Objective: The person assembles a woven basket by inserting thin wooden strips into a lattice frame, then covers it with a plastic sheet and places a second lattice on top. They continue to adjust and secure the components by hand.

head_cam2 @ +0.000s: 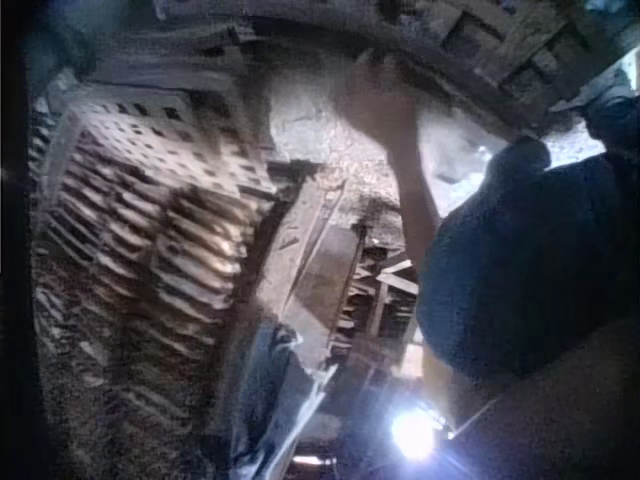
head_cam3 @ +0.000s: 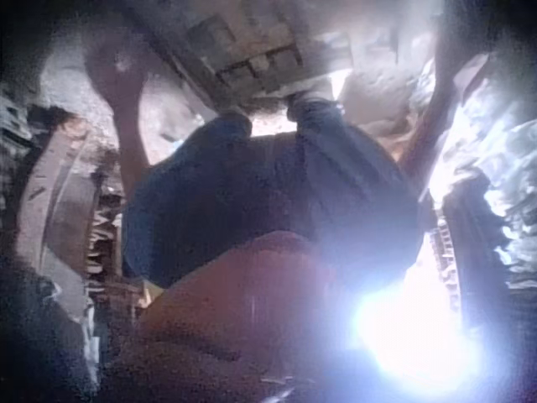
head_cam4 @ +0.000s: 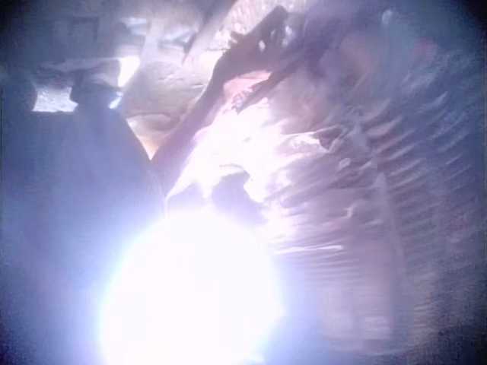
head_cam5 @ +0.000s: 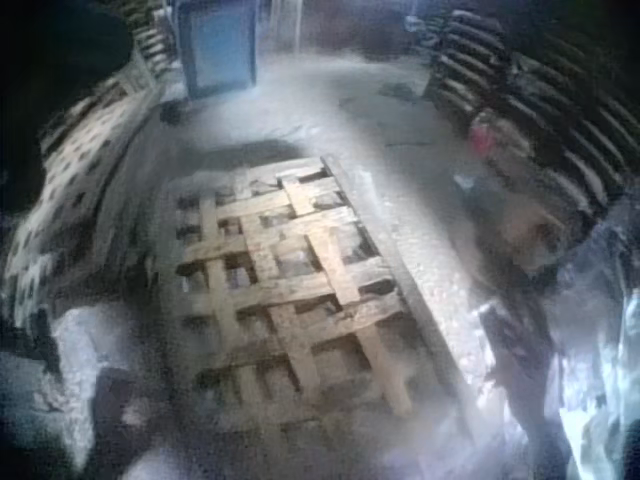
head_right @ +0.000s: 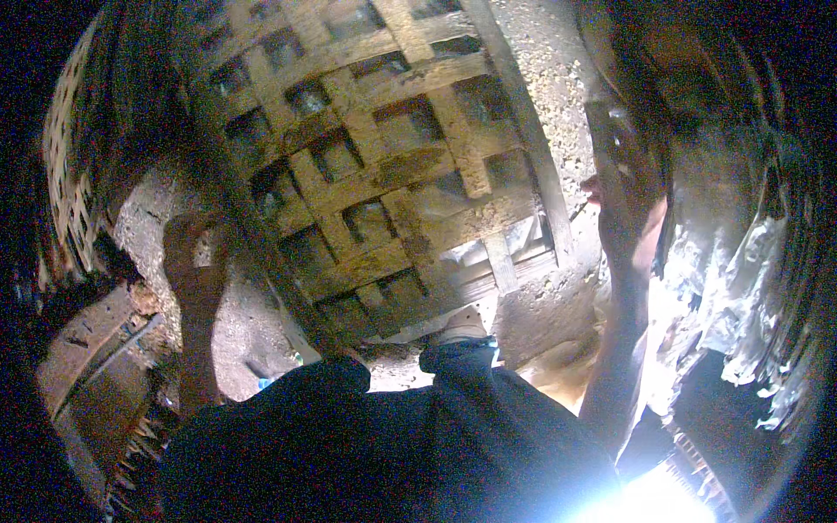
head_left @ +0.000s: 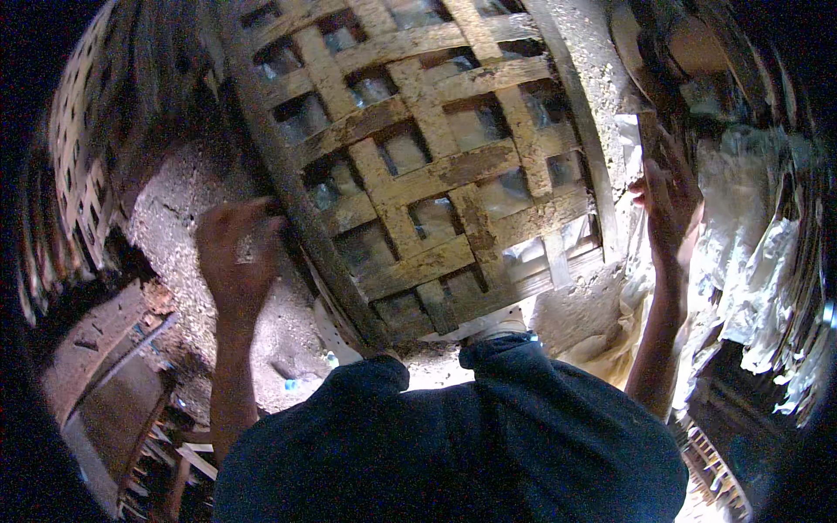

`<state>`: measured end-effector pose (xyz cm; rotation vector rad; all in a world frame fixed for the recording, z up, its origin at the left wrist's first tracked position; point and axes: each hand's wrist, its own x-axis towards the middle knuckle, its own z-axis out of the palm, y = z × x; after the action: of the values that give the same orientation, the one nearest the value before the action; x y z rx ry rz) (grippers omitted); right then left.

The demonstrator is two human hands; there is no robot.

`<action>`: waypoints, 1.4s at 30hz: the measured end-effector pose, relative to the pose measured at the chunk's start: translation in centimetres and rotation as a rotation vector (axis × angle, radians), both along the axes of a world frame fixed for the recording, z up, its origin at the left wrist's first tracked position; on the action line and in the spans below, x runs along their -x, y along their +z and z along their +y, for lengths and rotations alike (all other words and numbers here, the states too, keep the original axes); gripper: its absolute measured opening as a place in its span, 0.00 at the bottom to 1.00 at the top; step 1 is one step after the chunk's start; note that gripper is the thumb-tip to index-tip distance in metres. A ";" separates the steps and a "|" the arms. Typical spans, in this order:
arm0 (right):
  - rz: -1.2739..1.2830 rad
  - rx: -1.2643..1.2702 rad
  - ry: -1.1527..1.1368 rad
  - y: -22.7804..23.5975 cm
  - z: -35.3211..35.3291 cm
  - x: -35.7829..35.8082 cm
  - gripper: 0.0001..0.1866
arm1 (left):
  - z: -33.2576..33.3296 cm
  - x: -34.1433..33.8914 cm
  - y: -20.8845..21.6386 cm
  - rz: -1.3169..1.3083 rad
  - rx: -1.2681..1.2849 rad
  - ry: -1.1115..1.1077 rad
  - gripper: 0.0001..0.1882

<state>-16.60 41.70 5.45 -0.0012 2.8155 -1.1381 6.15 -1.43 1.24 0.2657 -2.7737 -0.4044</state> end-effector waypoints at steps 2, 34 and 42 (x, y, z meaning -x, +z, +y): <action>0.051 0.082 0.044 -0.2 0.0 0.0 0.24 | 5.0 3.9 1.3 -0.057 -0.053 -0.214 0.15; -0.311 0.891 -0.244 -5.0 -2.6 3.9 0.25 | 26.8 14.5 0.1 0.064 -0.017 -0.513 0.11; -0.387 0.792 -0.197 -6.2 -4.0 2.7 0.23 | 26.7 13.9 -2.0 0.173 -0.183 -0.579 0.12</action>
<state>-19.35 37.75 -0.73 0.3876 1.9172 -1.9625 -7.74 25.23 -0.74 -0.5220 -2.5997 -0.7774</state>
